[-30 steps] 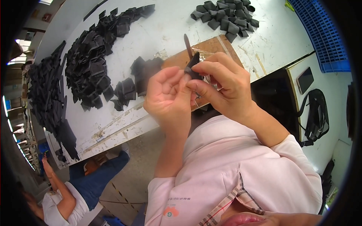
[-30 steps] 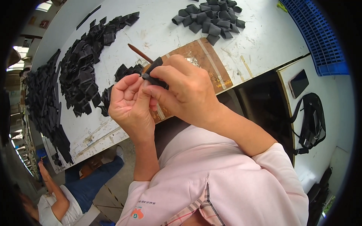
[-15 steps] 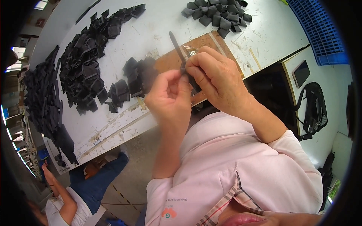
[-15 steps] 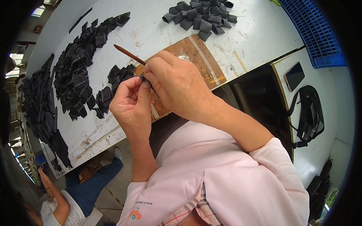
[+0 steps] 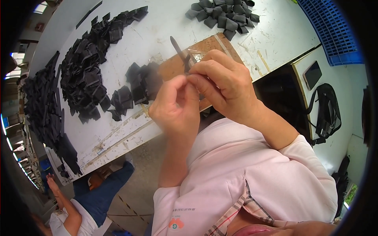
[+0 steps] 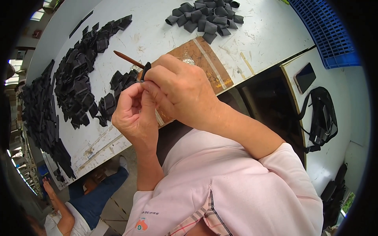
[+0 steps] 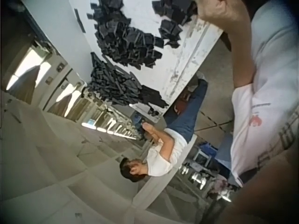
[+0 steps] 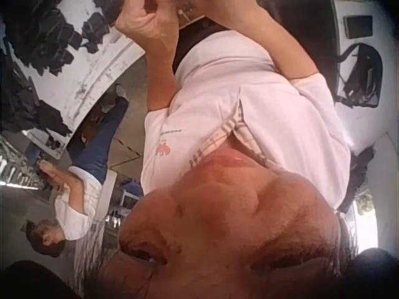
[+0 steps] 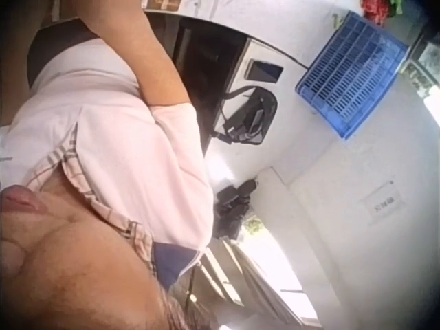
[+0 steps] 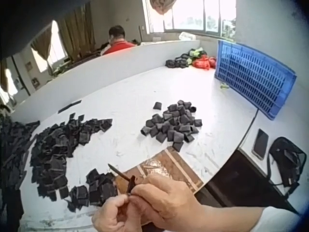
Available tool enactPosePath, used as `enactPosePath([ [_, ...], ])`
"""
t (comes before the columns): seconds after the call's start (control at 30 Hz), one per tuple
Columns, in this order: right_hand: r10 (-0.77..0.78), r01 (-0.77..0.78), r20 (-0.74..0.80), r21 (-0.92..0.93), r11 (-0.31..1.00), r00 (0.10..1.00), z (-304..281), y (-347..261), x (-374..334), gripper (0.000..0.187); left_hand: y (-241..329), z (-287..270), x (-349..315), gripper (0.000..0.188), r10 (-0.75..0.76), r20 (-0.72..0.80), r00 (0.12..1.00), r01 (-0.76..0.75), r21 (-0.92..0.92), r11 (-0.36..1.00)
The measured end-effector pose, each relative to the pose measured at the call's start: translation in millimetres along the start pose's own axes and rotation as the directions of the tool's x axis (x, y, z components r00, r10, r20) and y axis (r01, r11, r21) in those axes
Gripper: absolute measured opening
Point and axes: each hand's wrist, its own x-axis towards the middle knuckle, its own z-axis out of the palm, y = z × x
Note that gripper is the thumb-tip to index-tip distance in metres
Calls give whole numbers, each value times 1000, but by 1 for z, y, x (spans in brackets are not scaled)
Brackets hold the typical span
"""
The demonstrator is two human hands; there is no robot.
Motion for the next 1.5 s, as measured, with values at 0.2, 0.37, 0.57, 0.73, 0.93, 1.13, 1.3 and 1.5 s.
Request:
enactPosePath([
  [0.2,-26,51,90,-293,955,996,12,0,-3,14,-4,6,-5,6,114,-100,988,-90,215,972],
  [0.37,59,-44,41,-304,952,997,16,12,-12,13,-2,-8,12,12,-491,57,869,429,-581,692],
  [0.57,608,-737,460,580,347,647,-5,2,6,8,7,-29,12,17,-344,488,802,583,-766,272],
  [0.73,359,-635,740,673,-379,569,-3,11,0,15,9,-5,5,16,-278,14,961,261,-394,881],
  [0.93,456,-726,566,496,477,687,-21,-5,40,24,23,-20,39,14,-285,395,873,456,-870,190],
  [1.13,367,-715,614,610,341,699,-12,15,69,27,6,-20,56,19,-30,686,727,586,-643,-492],
  [1.3,311,-747,680,586,313,664,-13,24,59,28,-1,-16,50,13,-207,676,707,564,-716,-411],
  [1.5,273,-712,672,556,429,689,-9,34,57,28,-3,-15,43,18,-215,592,777,600,-800,-35],
])
